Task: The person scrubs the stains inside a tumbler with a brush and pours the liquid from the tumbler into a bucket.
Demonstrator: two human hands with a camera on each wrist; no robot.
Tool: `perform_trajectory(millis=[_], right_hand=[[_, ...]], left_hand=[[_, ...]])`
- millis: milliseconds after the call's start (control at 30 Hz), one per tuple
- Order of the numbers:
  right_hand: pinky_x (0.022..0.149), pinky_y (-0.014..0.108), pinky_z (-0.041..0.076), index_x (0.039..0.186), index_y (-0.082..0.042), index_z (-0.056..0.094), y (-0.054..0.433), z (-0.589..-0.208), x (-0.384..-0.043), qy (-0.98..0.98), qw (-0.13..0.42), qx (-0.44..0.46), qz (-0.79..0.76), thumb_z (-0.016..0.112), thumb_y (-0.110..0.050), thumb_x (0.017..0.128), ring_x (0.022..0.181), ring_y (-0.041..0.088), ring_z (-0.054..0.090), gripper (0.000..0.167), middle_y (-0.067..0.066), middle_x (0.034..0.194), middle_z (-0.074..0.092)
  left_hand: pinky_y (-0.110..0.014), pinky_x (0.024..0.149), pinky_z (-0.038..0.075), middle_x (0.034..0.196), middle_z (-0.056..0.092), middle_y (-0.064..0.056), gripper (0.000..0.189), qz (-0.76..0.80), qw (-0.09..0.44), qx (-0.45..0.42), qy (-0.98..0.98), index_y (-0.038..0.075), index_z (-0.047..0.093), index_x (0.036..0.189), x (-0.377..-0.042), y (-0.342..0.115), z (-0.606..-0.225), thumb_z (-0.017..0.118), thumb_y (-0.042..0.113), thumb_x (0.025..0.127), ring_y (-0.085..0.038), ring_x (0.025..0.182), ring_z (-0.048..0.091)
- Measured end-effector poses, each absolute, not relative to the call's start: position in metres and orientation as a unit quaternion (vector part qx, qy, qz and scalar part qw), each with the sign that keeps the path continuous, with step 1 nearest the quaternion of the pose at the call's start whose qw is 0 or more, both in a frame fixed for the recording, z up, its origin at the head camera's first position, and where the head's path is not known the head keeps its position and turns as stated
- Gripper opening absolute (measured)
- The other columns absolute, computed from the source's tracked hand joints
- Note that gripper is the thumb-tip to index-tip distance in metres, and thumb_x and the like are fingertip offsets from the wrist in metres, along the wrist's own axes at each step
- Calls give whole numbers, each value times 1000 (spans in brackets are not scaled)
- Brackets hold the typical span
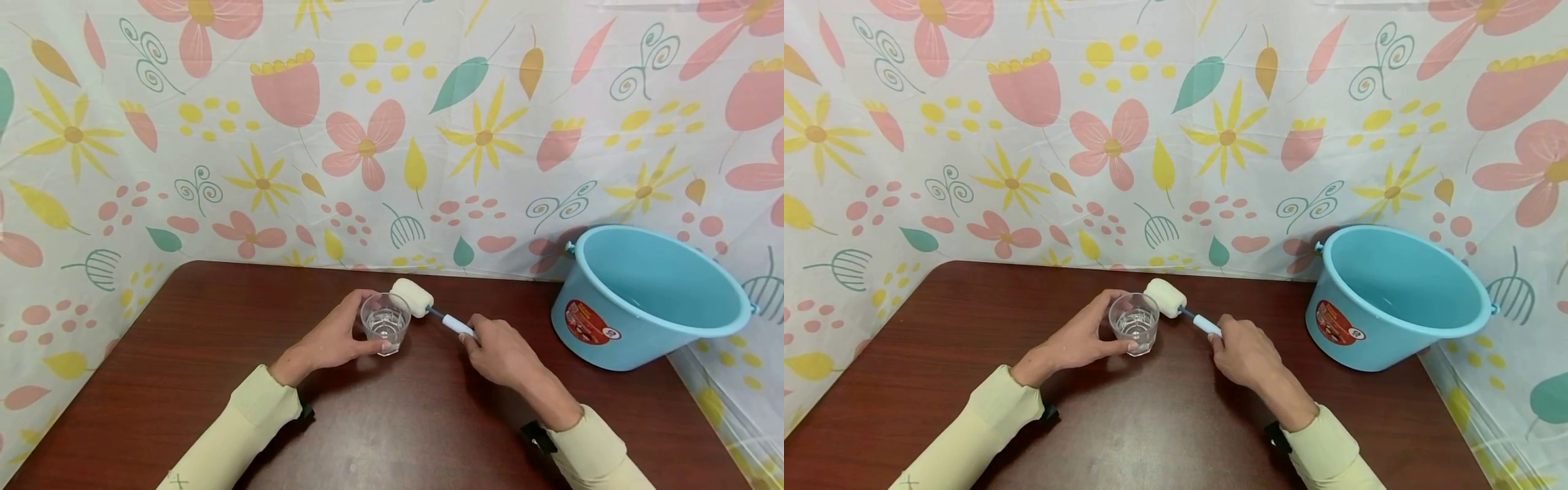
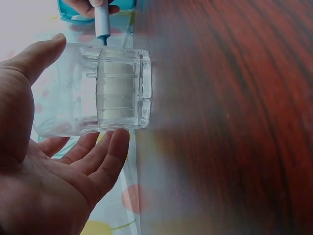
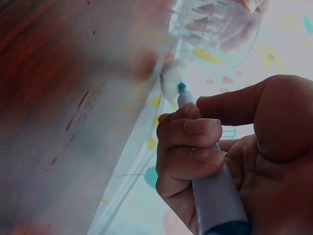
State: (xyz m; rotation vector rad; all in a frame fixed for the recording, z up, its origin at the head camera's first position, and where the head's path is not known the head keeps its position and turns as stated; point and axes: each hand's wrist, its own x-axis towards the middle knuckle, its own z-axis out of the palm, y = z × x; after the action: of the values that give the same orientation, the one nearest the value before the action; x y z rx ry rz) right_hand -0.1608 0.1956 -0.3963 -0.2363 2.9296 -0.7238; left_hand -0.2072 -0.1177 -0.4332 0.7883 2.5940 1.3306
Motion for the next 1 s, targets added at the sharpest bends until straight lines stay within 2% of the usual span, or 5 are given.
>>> perform_trajectory(millis=[500,667,867,1000], right_hand=[[54,35,43,107,-5,60,201,-378,-158,980,-19,-98,-174,64,-11,103,62,19,51,8,4,76,57],[55,36,45,106,-7,61,205,-368,-153,979,-101,-117,-131,69,-9,100,61,19,51,10,4,77,57],[69,45,47,106,-6,65,207,-363,-150,960,-210,-155,-100,71,-7,96,67,24,59,11,6,79,61],[78,50,44,107,-6,68,206,-362,-148,946,-256,-168,-104,72,-4,95,76,28,62,14,8,81,63]], left_hand=[[-39,102,50,147,51,-4,88,433,60,256,862,14,39,154,-207,-118,-432,91,38,86,-19,123,57],[-40,102,50,148,50,-4,88,433,61,256,862,15,39,154,-208,-117,-432,91,38,86,-19,124,57],[-39,101,51,146,51,-5,88,437,64,260,859,14,39,154,-209,-118,-433,90,37,86,-20,123,58],[-39,99,53,143,53,-6,88,447,71,261,853,14,38,154,-209,-118,-433,90,36,87,-21,122,59]])
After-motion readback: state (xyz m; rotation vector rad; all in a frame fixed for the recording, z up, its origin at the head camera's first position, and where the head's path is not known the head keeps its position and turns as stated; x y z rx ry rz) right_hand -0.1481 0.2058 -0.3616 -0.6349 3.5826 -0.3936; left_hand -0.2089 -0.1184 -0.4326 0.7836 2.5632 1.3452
